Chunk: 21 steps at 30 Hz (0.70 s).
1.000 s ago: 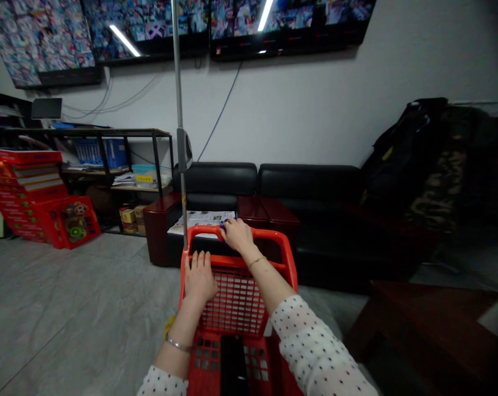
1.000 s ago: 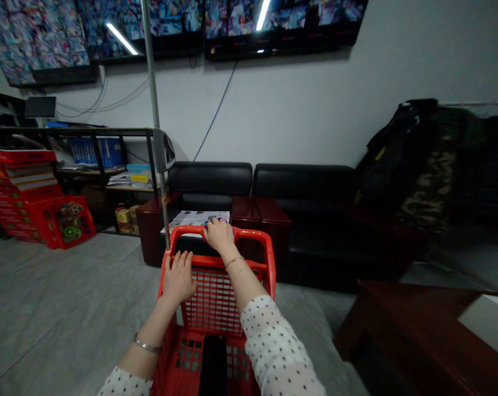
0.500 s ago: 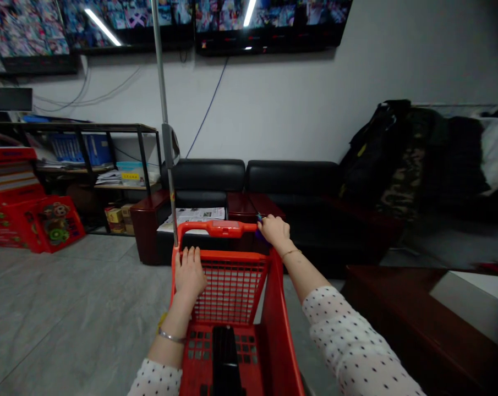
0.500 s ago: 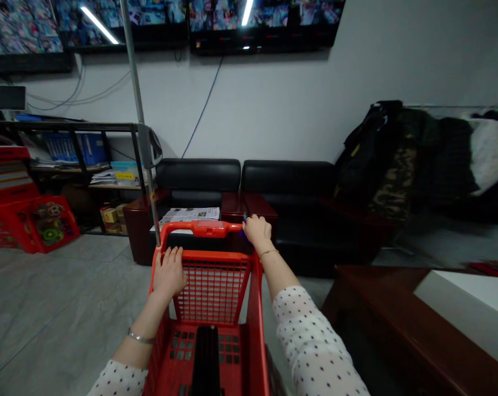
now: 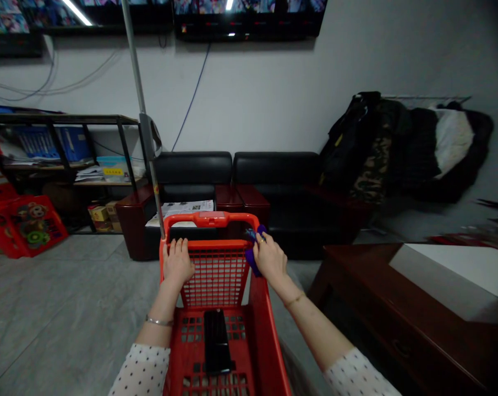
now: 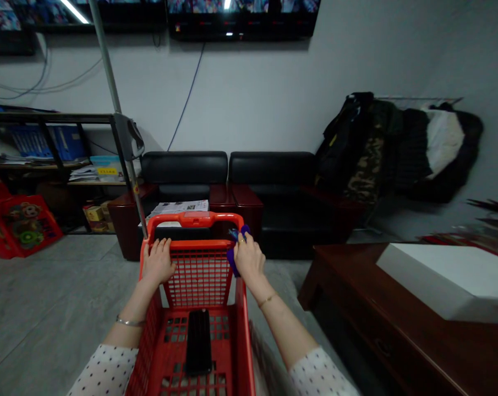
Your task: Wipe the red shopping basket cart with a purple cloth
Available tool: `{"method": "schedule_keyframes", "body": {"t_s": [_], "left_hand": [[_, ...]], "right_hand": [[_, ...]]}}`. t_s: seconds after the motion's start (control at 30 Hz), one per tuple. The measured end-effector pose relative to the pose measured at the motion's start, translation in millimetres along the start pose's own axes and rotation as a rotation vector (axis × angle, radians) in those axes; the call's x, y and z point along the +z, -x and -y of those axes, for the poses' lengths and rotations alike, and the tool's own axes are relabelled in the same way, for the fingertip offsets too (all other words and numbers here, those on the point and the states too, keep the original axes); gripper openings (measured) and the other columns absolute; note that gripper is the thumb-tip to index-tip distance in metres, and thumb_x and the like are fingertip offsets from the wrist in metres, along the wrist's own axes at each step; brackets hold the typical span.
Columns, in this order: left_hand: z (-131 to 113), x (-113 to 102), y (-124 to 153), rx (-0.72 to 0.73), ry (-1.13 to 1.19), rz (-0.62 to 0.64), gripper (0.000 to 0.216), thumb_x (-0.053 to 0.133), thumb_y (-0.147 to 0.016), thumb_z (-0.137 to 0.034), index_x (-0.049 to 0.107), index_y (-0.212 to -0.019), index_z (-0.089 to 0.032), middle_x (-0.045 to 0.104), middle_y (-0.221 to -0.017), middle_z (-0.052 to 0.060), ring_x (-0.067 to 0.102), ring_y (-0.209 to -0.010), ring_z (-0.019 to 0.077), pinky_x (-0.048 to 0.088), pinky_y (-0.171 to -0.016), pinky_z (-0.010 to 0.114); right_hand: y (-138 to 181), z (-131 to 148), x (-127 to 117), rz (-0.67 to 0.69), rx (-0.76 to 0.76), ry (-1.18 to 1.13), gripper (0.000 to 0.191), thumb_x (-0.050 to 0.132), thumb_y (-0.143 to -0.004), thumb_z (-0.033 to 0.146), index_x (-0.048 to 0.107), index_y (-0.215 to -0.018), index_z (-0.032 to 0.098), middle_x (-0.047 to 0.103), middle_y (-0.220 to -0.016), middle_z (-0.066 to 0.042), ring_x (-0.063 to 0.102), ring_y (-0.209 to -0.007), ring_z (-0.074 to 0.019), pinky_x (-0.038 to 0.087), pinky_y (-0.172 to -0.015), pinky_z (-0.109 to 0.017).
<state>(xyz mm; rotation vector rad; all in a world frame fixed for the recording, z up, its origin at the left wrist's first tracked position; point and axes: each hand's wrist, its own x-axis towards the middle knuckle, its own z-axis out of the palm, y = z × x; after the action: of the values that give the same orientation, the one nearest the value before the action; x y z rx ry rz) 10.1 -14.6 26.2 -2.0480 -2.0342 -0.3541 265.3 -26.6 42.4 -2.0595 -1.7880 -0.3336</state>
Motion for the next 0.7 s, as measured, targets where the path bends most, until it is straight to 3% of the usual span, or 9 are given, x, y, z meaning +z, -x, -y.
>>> {"method": "schedule_keyframes", "body": {"t_s": [0.1,0.2,0.3,0.43,0.5,0.57,0.7], "left_hand": [[1,2,-2,-0.004,-0.017,0.010,0.074,0.051,-0.077,-0.027,0.033,-0.147,-0.009,0.038,-0.154,0.014,0.028,-0.145,0.0299,0.012,-0.120,0.050],[4,6,-2,-0.005,-0.037,0.000,0.074,0.050,-0.078,-0.027,0.032,-0.147,-0.007,0.037,-0.155,0.015,0.027,-0.145,0.0306,0.012,-0.120,0.051],[7,8,-1,-0.016,-0.058,-0.035,0.074,0.049,-0.078,-0.026,0.032,-0.147,-0.007,0.036,-0.155,0.015,0.027,-0.145,0.0307,0.012,-0.120,0.051],[10,9,0,-0.015,-0.058,-0.040,0.073,0.049,-0.078,-0.026,0.033,-0.147,-0.007,0.037,-0.154,0.016,0.028,-0.145,0.0311,0.013,-0.119,0.051],[11,8,-1,-0.010,-0.052,-0.027,0.073,0.050,-0.078,-0.027,0.034,-0.147,-0.009,0.039,-0.154,0.015,0.029,-0.145,0.0308,0.013,-0.119,0.051],[12,7,-2,-0.009,-0.047,-0.019,0.073,0.051,-0.077,-0.028,0.035,-0.147,-0.011,0.039,-0.153,0.014,0.029,-0.145,0.0302,0.013,-0.119,0.051],[13,7,-4,-0.007,-0.036,-0.016,0.073,0.052,-0.077,-0.029,0.035,-0.146,-0.012,0.040,-0.153,0.015,0.030,-0.144,0.0304,0.014,-0.119,0.051]], "right_hand": [[-46,5,0,-0.011,0.012,-0.018,0.042,0.033,-0.097,0.027,0.061,-0.129,0.023,0.052,-0.142,-0.010,0.062,-0.107,-0.0230,0.052,-0.086,-0.033],[-47,11,3,0.011,-0.074,-0.007,0.043,0.036,-0.096,0.025,0.058,-0.132,0.016,0.044,-0.149,-0.014,0.050,-0.127,-0.0271,0.047,-0.098,-0.037],[16,10,10,0.036,-0.149,-0.010,0.045,0.040,-0.093,0.021,0.057,-0.134,0.011,0.038,-0.153,-0.015,0.035,-0.141,-0.0281,0.039,-0.110,-0.039],[123,-4,20,0.021,-0.193,-0.044,0.045,0.042,-0.090,0.018,0.062,-0.130,0.020,0.043,-0.150,-0.008,0.036,-0.141,-0.0242,0.039,-0.111,-0.036],[142,-9,22,0.023,-0.218,-0.079,0.046,0.040,-0.089,0.016,0.062,-0.130,0.018,0.045,-0.149,-0.008,0.038,-0.140,-0.0224,0.039,-0.112,-0.035],[126,-10,19,0.033,-0.224,-0.107,0.047,0.040,-0.089,0.015,0.061,-0.131,0.017,0.048,-0.147,-0.008,0.041,-0.138,-0.0216,0.038,-0.113,-0.034],[39,1,9,0.038,-0.175,-0.098,0.045,0.042,-0.090,0.015,0.060,-0.132,0.015,0.049,-0.146,-0.010,0.043,-0.137,-0.0224,0.038,-0.113,-0.035]]}}
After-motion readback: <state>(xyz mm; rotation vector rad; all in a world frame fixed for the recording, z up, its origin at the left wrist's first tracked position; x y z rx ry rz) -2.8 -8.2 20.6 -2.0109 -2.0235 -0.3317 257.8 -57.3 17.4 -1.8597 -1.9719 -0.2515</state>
